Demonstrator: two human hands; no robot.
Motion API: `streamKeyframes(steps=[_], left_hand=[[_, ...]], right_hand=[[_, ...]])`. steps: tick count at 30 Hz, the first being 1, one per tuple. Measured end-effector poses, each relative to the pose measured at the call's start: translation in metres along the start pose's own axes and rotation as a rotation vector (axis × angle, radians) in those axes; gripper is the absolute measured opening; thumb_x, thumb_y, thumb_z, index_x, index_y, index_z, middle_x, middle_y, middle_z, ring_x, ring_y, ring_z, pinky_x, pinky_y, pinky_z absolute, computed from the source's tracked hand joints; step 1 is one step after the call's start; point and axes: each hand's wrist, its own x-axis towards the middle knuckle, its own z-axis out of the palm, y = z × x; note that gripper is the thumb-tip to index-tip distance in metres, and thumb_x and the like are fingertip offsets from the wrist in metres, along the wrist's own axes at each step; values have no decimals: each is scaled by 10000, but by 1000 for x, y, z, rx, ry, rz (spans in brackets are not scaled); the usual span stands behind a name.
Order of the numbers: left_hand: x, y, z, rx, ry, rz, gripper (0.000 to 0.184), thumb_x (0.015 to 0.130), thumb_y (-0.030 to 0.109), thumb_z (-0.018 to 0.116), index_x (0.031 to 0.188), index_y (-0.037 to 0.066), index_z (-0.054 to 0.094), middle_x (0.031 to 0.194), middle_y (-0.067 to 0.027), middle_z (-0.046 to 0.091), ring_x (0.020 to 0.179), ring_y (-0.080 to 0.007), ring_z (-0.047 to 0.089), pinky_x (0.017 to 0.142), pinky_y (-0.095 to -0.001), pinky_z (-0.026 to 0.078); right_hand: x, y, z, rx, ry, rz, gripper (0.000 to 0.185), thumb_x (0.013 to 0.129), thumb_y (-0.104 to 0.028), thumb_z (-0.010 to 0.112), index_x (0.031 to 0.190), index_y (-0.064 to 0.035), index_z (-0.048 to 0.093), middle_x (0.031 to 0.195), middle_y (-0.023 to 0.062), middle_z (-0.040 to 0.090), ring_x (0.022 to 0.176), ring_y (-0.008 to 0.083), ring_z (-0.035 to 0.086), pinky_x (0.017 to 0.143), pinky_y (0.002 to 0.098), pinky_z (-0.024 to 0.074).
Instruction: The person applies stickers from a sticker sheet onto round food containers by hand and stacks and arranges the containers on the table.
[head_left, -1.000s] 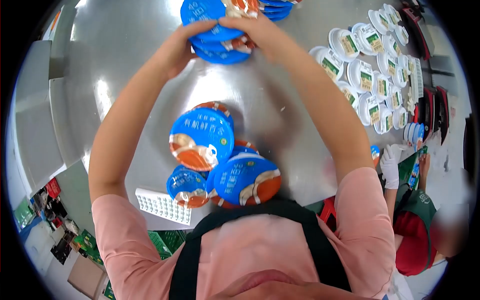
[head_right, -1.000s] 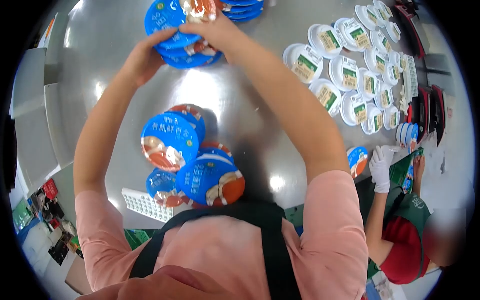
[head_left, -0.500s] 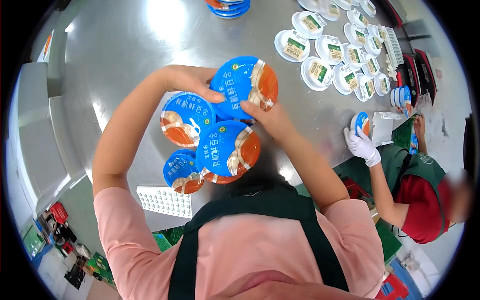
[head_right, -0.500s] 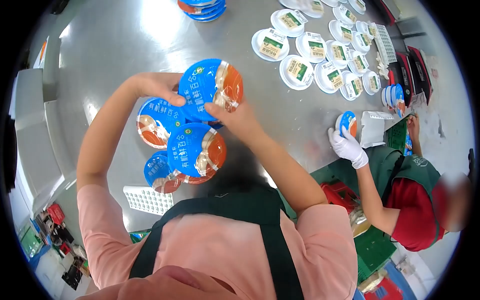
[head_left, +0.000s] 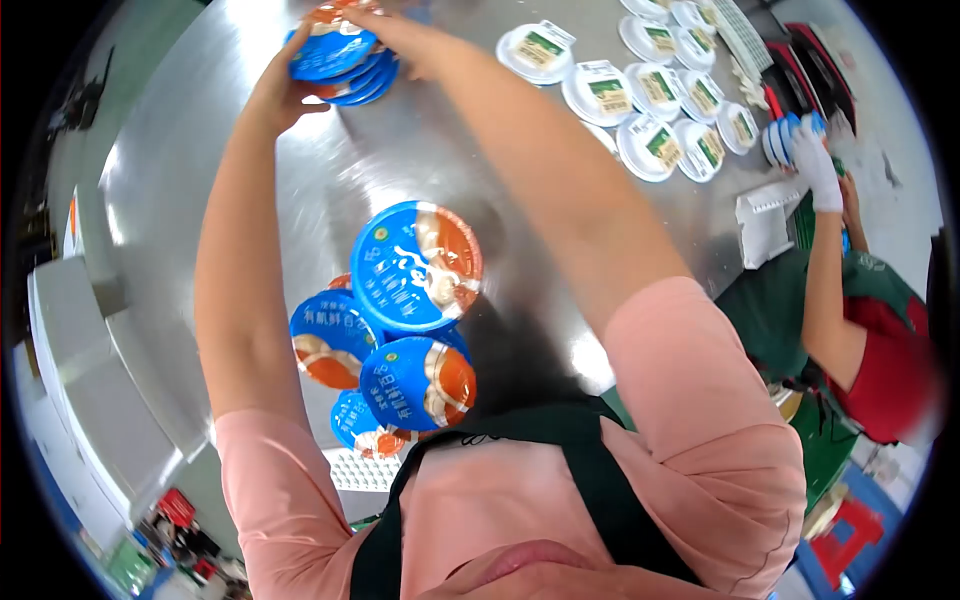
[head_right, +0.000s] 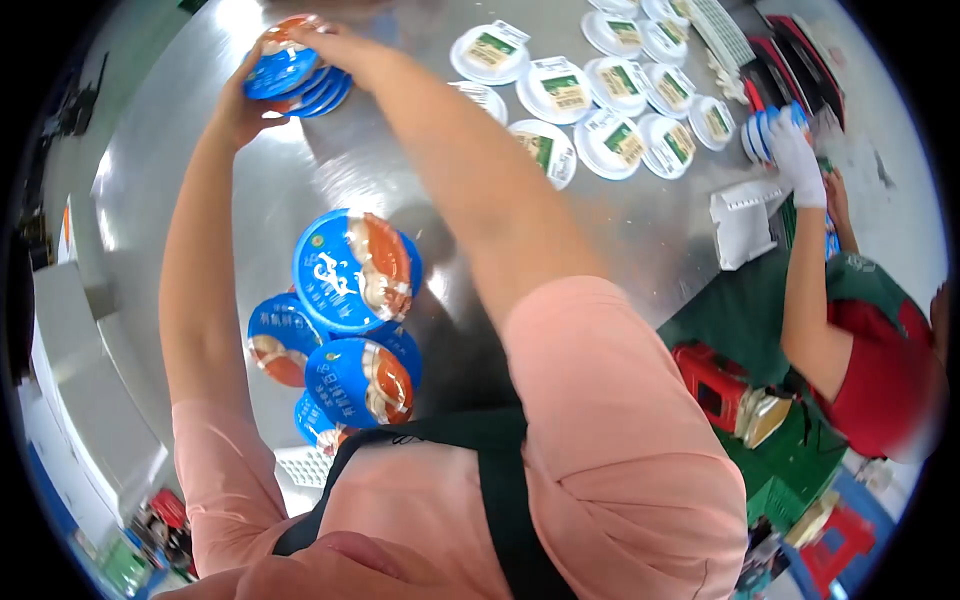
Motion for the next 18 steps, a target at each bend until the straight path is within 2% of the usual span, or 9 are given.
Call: streamKeyframes(steps=[2, 6, 8, 10, 12, 14, 16, 17, 18], left_hand=[[-9, 0, 0, 18, -43, -4, 690, 837, 513, 640, 1348, 80, 474, 1233, -134, 608, 1112, -290, 605, 987, -488, 420], [-50, -21, 17, 84, -198, -87, 664, 857, 435, 646, 1364, 53, 455, 1271, -130, 600, 1143, -264, 606, 999, -482, 432], [-87, -31, 36, 134, -319, -121, 712, 842, 398, 687, 1396, 39, 422, 1312, -129, 572, 1186, -255, 578, 1029, -461, 438], [-107, -44, 52, 274, -419, -162, 757, 821, 409, 717, 1404, 28, 419, 1320, -124, 569, 1194, -236, 569, 1048, -424, 429], [-124, -43, 73, 321, -512, -172, 767, 809, 434, 721, 1394, 29, 436, 1300, -135, 578, 1152, -233, 591, 1010, -392, 458], [-123, -49, 90, 410, -685, -189, 818, 764, 507, 743, 1373, 31, 474, 1283, -154, 583, 1093, -236, 619, 968, -348, 492], [-109, -64, 100, 475, -708, -232, 930, 692, 589, 774, 1377, 34, 478, 1299, -184, 564, 1088, -255, 621, 925, -336, 521], [-116, -63, 106, 488, -692, -186, 887, 701, 603, 766, 1338, 37, 520, 1237, -162, 613, 1022, -261, 651, 893, -314, 536], [-136, -45, 112, 452, -783, -262, 802, 801, 580, 696, 1359, 37, 504, 1289, -139, 597, 1146, -226, 598, 986, -311, 485]], right_hand=[[-29, -14, -6, -107, -154, 51, 1036, 751, -753, 588, 1540, -205, 202, 1583, 169, 203, 1467, 367, 141, 1110, 642, 183], [-75, 6, -18, -109, -100, 142, 983, 758, -697, 618, 1516, -184, 259, 1533, 165, 320, 1429, 363, 256, 1098, 620, 233], [-138, 6, -23, -14, -124, 111, 904, 783, -630, 637, 1484, -153, 323, 1448, 135, 435, 1346, 336, 390, 1051, 576, 335], [-172, 30, -34, -24, -12, 184, 819, 811, -578, 646, 1446, -130, 387, 1350, 98, 522, 1250, 271, 483, 975, 521, 423], [-207, 45, -40, 34, 111, 130, 730, 831, -533, 651, 1407, -138, 443, 1285, 66, 562, 1187, 229, 525, 916, 489, 466], [-231, 54, -50, 71, 173, 195, 716, 826, -538, 651, 1396, -153, 452, 1275, 45, 561, 1169, 204, 521, 919, 485, 446], [-251, 57, -54, 83, 199, 211, 707, 831, -538, 644, 1400, -168, 445, 1287, 36, 550, 1180, 203, 505, 933, 497, 422], [-261, 58, -55, 98, 262, 217, 699, 835, -538, 638, 1403, -183, 438, 1299, 28, 538, 1191, 203, 490, 947, 509, 399], [-268, 60, -55, 94, 233, 221, 699, 835, -538, 638, 1403, -183, 438, 1299, 28, 538, 1191, 203, 490, 947, 509, 399]])
